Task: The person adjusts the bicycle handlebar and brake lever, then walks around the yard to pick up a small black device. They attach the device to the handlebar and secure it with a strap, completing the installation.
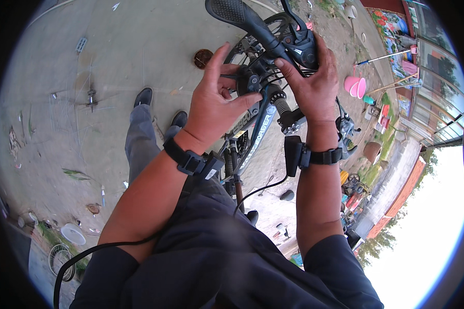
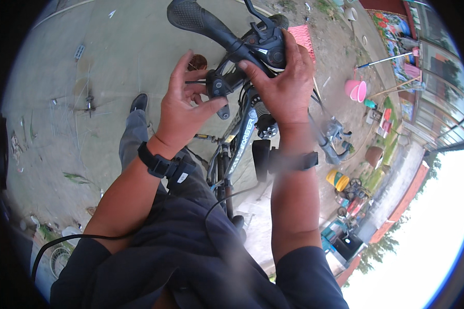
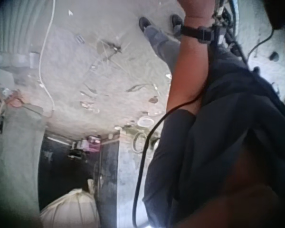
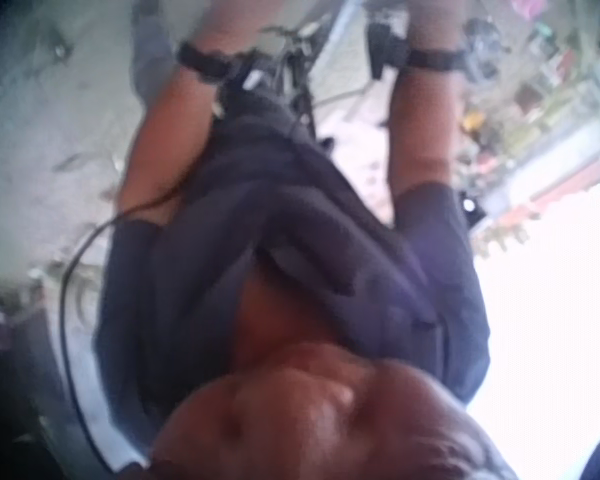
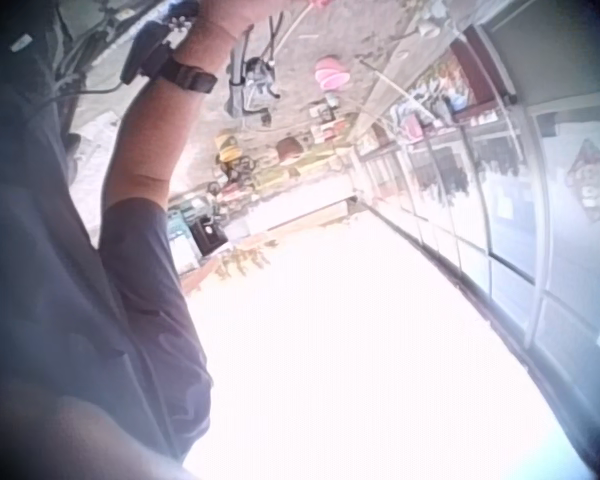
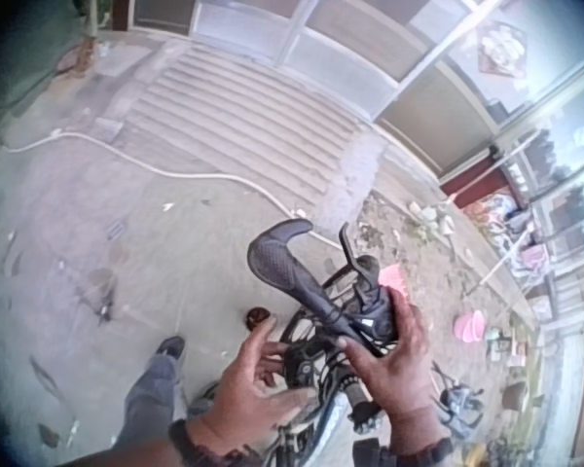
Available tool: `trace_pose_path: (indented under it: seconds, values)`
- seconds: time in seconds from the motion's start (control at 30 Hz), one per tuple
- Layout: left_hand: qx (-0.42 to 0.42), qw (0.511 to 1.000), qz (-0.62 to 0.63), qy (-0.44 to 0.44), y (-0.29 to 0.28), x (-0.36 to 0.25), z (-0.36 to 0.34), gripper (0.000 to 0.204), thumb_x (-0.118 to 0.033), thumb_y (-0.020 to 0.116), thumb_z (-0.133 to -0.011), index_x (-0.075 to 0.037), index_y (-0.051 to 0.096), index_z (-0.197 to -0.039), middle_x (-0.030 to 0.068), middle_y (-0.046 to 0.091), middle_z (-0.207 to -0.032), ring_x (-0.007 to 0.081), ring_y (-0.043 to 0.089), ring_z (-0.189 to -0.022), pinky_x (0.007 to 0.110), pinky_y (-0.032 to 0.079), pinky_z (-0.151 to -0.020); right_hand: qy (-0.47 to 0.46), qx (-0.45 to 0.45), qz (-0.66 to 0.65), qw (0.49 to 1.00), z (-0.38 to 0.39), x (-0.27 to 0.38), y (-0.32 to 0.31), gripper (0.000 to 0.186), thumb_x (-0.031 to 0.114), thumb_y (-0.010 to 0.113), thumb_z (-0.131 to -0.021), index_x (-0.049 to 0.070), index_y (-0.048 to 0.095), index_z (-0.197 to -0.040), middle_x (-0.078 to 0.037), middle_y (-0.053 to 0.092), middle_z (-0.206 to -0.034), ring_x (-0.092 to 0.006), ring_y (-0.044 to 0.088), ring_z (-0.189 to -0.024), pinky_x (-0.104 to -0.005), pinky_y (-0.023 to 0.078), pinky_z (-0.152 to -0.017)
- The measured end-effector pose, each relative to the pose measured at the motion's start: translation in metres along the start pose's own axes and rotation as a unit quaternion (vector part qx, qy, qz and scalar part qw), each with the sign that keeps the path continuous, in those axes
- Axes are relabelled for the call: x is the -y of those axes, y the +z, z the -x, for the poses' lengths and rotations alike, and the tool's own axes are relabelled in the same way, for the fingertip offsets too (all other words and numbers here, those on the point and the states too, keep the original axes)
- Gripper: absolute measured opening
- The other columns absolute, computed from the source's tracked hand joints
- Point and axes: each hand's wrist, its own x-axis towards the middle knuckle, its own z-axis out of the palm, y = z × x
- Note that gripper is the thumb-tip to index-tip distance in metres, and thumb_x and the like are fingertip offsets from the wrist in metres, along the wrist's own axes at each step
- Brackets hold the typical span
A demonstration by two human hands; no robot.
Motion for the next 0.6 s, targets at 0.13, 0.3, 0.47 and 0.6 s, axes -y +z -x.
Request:
trace_pose_path:
  seconds: [0.13,0.3,0.47,0.6]
  values:
    - [0.000,0.981,0.170,-0.093,-0.006,0.003,0.001,0.093,-0.006,0.091,-0.082,-0.002,0.039,-0.159,0.0117,0.069,-0.121,0.0138,0.070,-0.101,0.027,0.055,-0.079,0.002,-0.001,-0.008,1.000,0.000,0.000,-0.001,0.093,0.046,0.097,-0.069,0.001,0.060,-0.142,-0.022,0.068,-0.116,-0.0407,0.066,-0.109,-0.0484,0.052,-0.100]
    - [0.115,0.933,0.272,-0.206,-0.020,0.013,-0.010,0.069,-0.016,0.086,-0.092,0.002,0.050,-0.148,0.0091,0.070,-0.121,0.0153,0.068,-0.109,0.032,0.055,-0.095,-0.003,0.002,-0.011,1.000,-0.001,-0.001,0.000,0.092,0.044,0.097,-0.068,0.001,0.061,-0.141,-0.022,0.068,-0.113,-0.0417,0.066,-0.107,-0.0486,0.052,-0.097]
    - [0.215,0.862,0.342,-0.305,-0.014,0.018,-0.012,0.051,-0.029,0.083,-0.095,-0.001,0.062,-0.133,0.0087,0.071,-0.118,0.0171,0.069,-0.110,0.037,0.057,-0.100,-0.017,0.005,0.022,1.000,0.000,0.002,-0.003,0.090,0.046,0.095,-0.076,0.002,0.058,-0.146,-0.019,0.068,-0.112,-0.0368,0.069,-0.105,-0.0445,0.055,-0.094]
    - [0.204,0.844,0.388,-0.310,-0.008,0.013,-0.002,0.052,-0.031,0.081,-0.096,-0.003,0.061,-0.134,0.0080,0.070,-0.118,0.0166,0.069,-0.110,0.036,0.057,-0.098,-0.011,0.008,0.008,1.000,0.000,0.003,-0.004,0.090,0.044,0.096,-0.075,0.002,0.058,-0.146,-0.018,0.068,-0.112,-0.0359,0.069,-0.105,-0.0436,0.055,-0.093]
